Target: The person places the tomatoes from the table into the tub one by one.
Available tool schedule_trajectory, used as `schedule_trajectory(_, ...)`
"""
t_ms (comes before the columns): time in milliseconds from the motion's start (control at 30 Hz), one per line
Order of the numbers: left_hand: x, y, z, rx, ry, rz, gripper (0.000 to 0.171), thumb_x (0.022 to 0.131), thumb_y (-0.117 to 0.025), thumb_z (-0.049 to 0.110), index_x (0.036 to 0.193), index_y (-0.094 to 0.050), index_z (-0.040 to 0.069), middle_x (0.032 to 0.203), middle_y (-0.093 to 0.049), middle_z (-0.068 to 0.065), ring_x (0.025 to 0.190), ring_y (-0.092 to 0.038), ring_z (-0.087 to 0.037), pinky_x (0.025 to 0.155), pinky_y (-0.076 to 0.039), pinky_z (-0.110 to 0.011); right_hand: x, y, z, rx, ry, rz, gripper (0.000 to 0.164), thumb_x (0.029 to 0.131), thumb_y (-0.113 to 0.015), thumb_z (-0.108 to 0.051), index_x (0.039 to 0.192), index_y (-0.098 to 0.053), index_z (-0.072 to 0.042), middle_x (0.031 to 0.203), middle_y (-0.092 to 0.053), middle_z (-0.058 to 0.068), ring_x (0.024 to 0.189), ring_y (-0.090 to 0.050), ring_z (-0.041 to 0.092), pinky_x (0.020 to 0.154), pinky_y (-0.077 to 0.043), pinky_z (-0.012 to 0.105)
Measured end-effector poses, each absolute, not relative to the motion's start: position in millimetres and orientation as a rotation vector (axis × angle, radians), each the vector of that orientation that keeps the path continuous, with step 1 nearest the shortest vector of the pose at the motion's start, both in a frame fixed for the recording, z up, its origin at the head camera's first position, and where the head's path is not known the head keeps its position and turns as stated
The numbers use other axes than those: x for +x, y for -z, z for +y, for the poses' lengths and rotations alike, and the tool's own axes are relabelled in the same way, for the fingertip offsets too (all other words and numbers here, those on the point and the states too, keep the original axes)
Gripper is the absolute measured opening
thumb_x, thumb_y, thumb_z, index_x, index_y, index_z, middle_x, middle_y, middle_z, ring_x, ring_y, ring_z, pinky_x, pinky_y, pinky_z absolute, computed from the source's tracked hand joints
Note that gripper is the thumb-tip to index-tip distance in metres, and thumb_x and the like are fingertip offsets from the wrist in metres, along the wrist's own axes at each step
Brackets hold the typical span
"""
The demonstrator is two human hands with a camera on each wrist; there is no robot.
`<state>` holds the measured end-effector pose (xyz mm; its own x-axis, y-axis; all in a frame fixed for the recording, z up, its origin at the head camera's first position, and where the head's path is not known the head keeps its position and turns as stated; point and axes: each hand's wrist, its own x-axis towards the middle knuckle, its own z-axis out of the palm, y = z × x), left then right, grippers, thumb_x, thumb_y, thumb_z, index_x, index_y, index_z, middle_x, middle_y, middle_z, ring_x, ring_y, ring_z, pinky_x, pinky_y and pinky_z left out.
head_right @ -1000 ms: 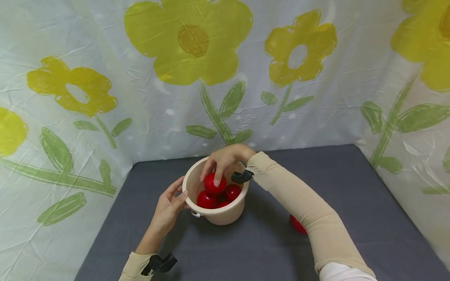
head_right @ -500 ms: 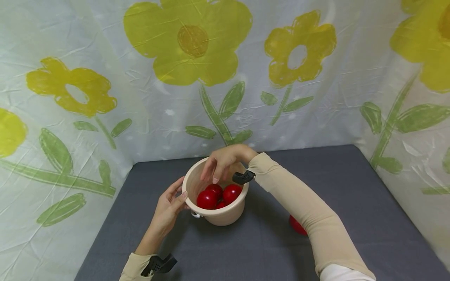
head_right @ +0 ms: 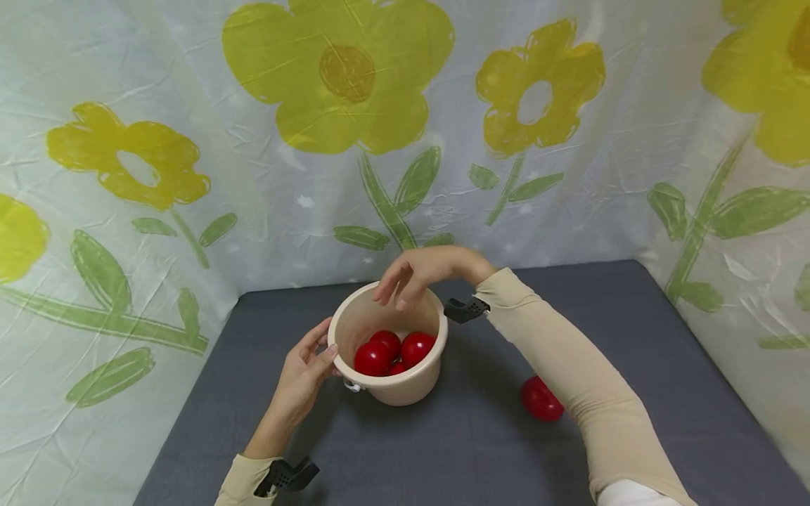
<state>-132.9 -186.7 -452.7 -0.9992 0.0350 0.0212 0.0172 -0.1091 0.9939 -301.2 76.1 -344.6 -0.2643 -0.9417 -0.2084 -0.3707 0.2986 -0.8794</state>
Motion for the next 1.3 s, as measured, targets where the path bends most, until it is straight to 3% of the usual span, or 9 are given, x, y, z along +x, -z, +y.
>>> schedule_trajectory(267,-133,454,-187,0.093,-2.329,2.112,0.059,0.095,-0.055,-0.005,0.15,-0.035,0.001,0.115,-0.046,-0.017,0.079,-0.067,-0.008,0.063,-0.058,-0.02,-276,341,139,-1.211,0.965,1.853,0.046,0.089,-0.072,-0.012,0.133,-0.061,-0.003,0.135,-0.061,0.019,0.12,-0.06,0.037,0.097,-0.055,0.037)
schedule_trajectory(533,-134,455,-187,0.069,-2.313,2.114,0.059,0.095,-0.057,-0.003,0.15,-0.035,0.002,0.114,-0.046,-0.013,0.079,-0.067,-0.01,0.063,-0.058,-0.021,-242,377,220,-1.046,1.08,2.007,0.044,0.089,-0.072,-0.012,0.131,-0.063,-0.005,0.135,-0.059,0.025,0.115,-0.063,0.013,0.086,-0.06,0.032)
schedule_trajectory(633,-134,456,-187,0.061,-2.313,2.111,0.059,0.095,-0.056,-0.005,0.15,-0.036,0.003,0.113,-0.046,-0.012,0.079,-0.068,-0.011,0.063,-0.058,-0.021,-225,394,246,-0.977,1.054,2.074,0.043,0.088,-0.073,-0.015,0.13,-0.064,-0.01,0.136,-0.059,0.023,0.115,-0.062,0.015,0.087,-0.058,0.03)
schedule_trajectory(767,-135,456,-188,0.059,-2.312,2.115,0.059,0.096,-0.056,-0.004,0.15,-0.036,0.005,0.113,-0.046,-0.011,0.077,-0.067,-0.009,0.063,-0.058,-0.021,-203,419,272,-0.846,0.993,2.123,0.049,0.086,-0.076,-0.018,0.133,-0.062,-0.008,0.138,-0.058,0.021,0.116,-0.059,0.029,0.089,-0.054,0.03)
schedule_trajectory(867,-135,455,-188,0.059,-2.301,2.116,0.058,0.096,-0.056,-0.003,0.151,-0.036,0.006,0.113,-0.046,-0.01,0.076,-0.066,-0.006,0.064,-0.058,-0.021,-188,440,284,-0.763,1.007,2.091,0.056,0.085,-0.076,-0.018,0.135,-0.058,-0.002,0.14,-0.055,0.025,0.117,-0.056,0.034,0.087,-0.053,0.031)
schedule_trajectory(1033,-134,454,-187,0.057,-2.293,2.114,0.059,0.096,-0.056,-0.002,0.151,-0.036,0.006,0.114,-0.045,-0.009,0.075,-0.066,-0.006,0.064,-0.058,-0.021,-170,469,291,-0.73,1.109,2.015,0.061,0.085,-0.075,-0.014,0.139,-0.053,0.003,0.141,-0.05,0.03,0.12,-0.053,0.029,0.084,-0.053,0.027)
schedule_trajectory(1300,-134,453,-186,0.047,-2.297,2.119,0.058,0.096,-0.056,-0.003,0.15,-0.037,0.006,0.117,-0.045,-0.013,0.074,-0.065,-0.006,0.064,-0.058,-0.021,-163,478,289,-0.797,1.12,2.176,0.054,0.083,-0.078,-0.019,0.131,-0.061,-0.003,0.131,-0.058,0.023,0.111,-0.054,0.004,0.081,-0.053,0.024)
